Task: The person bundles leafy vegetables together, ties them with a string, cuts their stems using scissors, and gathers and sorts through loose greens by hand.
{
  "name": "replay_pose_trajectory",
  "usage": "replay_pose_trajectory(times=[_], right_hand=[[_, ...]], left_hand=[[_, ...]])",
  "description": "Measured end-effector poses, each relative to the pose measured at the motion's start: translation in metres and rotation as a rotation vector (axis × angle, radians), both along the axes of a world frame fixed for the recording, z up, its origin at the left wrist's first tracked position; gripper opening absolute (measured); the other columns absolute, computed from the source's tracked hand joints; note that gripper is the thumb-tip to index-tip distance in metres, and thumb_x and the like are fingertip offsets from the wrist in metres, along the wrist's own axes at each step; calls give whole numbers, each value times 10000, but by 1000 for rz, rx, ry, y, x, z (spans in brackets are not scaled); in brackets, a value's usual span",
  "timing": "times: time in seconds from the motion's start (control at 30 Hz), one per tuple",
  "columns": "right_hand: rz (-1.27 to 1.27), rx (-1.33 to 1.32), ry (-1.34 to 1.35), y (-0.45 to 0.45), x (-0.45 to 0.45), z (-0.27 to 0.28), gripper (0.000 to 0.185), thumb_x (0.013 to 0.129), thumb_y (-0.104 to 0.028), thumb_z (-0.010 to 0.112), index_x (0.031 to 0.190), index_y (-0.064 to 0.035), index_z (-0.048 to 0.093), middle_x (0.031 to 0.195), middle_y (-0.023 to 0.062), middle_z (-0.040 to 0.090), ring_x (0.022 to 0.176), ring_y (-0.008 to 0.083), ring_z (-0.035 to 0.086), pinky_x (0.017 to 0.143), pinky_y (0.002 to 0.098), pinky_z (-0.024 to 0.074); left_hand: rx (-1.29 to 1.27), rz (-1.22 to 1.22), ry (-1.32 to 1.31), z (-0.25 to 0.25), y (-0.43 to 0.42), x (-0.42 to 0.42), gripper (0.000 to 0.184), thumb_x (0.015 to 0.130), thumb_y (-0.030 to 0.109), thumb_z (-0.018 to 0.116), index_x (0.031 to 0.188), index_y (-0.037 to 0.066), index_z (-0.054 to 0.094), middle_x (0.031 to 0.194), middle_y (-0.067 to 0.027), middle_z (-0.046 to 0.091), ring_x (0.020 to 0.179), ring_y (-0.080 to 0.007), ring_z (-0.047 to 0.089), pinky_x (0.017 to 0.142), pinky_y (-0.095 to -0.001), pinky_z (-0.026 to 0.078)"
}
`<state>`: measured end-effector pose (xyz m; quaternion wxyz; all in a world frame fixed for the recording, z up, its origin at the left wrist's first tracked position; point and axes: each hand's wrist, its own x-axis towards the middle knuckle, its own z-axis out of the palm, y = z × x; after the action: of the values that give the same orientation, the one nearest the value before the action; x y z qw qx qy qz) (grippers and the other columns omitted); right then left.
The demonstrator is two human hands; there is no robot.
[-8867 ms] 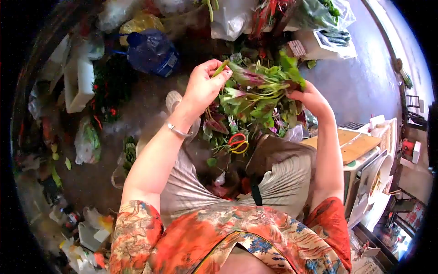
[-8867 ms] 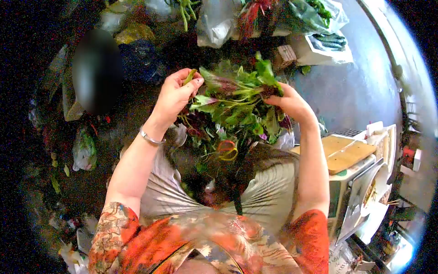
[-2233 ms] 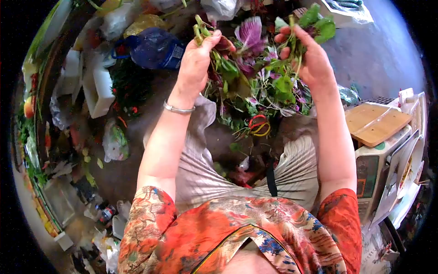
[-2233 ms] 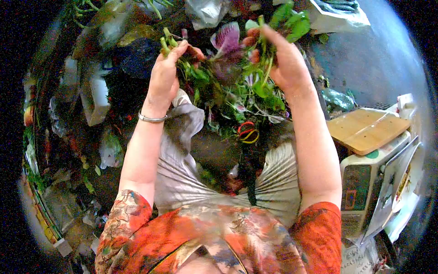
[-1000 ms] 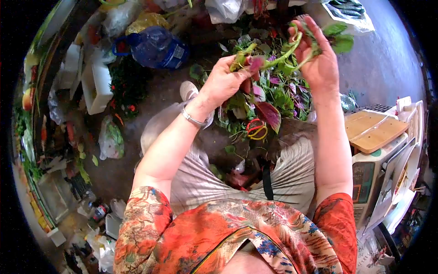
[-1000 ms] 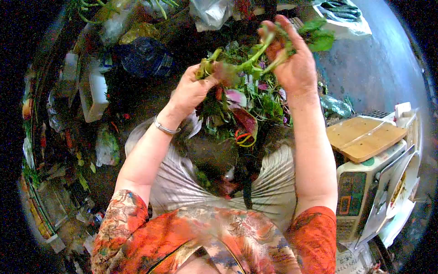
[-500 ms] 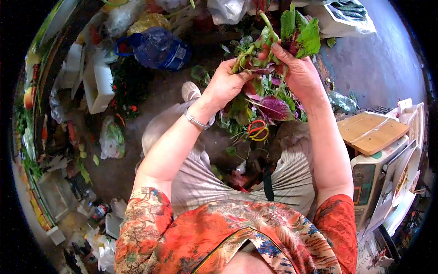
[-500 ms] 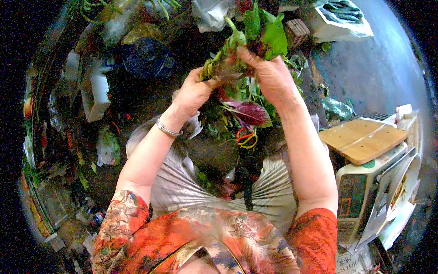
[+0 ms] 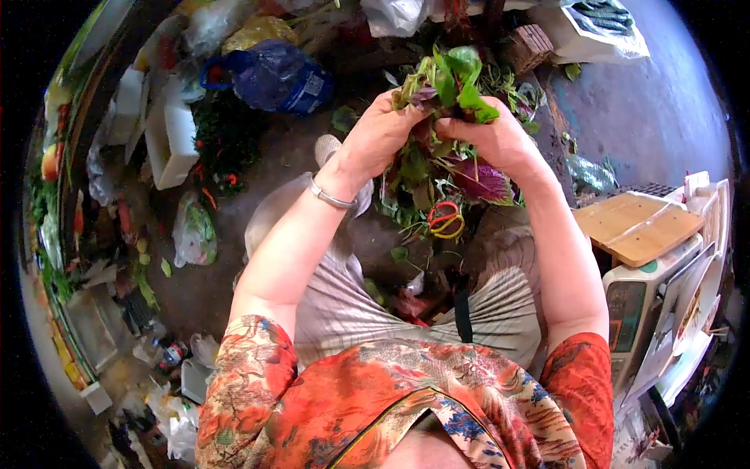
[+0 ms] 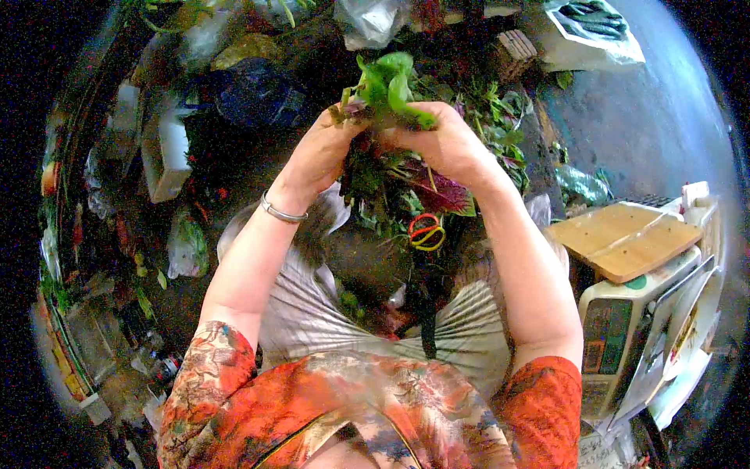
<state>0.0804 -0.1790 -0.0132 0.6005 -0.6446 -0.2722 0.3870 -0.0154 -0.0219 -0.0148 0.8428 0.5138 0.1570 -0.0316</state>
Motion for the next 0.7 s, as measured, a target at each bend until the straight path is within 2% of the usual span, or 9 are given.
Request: replay_pose_trajectory(times=[0.03,0.13,0.17,0.33,0.43,0.5,0.57,0.67,0.7], right_hand=[[39,-12,1,1,0,-6,262,847,-119,665,1087,-14,654,956,13,682,852,85,564,817,274,464],[-59,-77,-116,3,0,-5,228,861,-129,654,1067,-31,670,942,4,684,819,74,555,786,263,466],[-160,-96,-104,1,5,0,220,863,-145,657,1054,-36,674,928,6,688,805,76,567,768,264,468],[-475,43,-73,-25,41,-8,283,900,-310,626,989,-45,670,838,33,680,740,89,609,616,228,412],[-361,-226,-260,-29,47,-26,294,897,-273,630,1039,-16,655,846,30,681,758,98,596,688,251,446],[-140,-417,-359,-29,42,-39,292,863,-174,644,1085,15,629,866,25,681,786,101,572,786,280,463],[133,-645,-485,-24,29,-40,430,758,-228,715,1107,6,624,942,137,676,878,232,623,835,333,470],[317,-780,-648,-25,13,-58,575,652,-313,764,1143,-48,625,1045,230,628,1029,354,580,897,384,458],[314,-818,-616,-21,13,-45,517,664,-310,747,1116,-79,651,1060,207,632,1045,334,571,913,383,452]], left_hand=[[11,28,5,-1,-2,0,197,926,180,585,1055,36,620,910,-2,657,786,-81,605,705,-256,521],[-30,118,-83,-10,4,2,190,931,162,566,1052,30,628,918,-9,661,788,-90,612,717,-262,526],[37,104,-100,-11,11,1,309,943,218,534,1179,23,579,1124,-65,634,1017,-159,602,890,-310,488],[159,170,-185,21,37,5,290,965,261,497,1008,4,624,914,-130,674,872,-245,650,895,-414,501],[134,220,-256,33,53,0,233,965,246,507,903,32,575,659,-12,462,657,-191,567,913,-464,479],[127,321,-261,33,65,-5,244,950,246,544,884,13,577,634,-3,452,567,-145,479,730,-360,483],[177,451,-248,33,72,-8,237,940,224,565,846,7,581,627,6,458,528,-108,416,557,-269,395],[426,512,-216,34,80,-15,238,939,234,568,828,24,570,612,22,444,538,-102,395,546,-275,369],[408,559,-189,34,79,-16,227,937,208,569,813,18,571,616,23,461,535,-88,389,506,-257,332]])
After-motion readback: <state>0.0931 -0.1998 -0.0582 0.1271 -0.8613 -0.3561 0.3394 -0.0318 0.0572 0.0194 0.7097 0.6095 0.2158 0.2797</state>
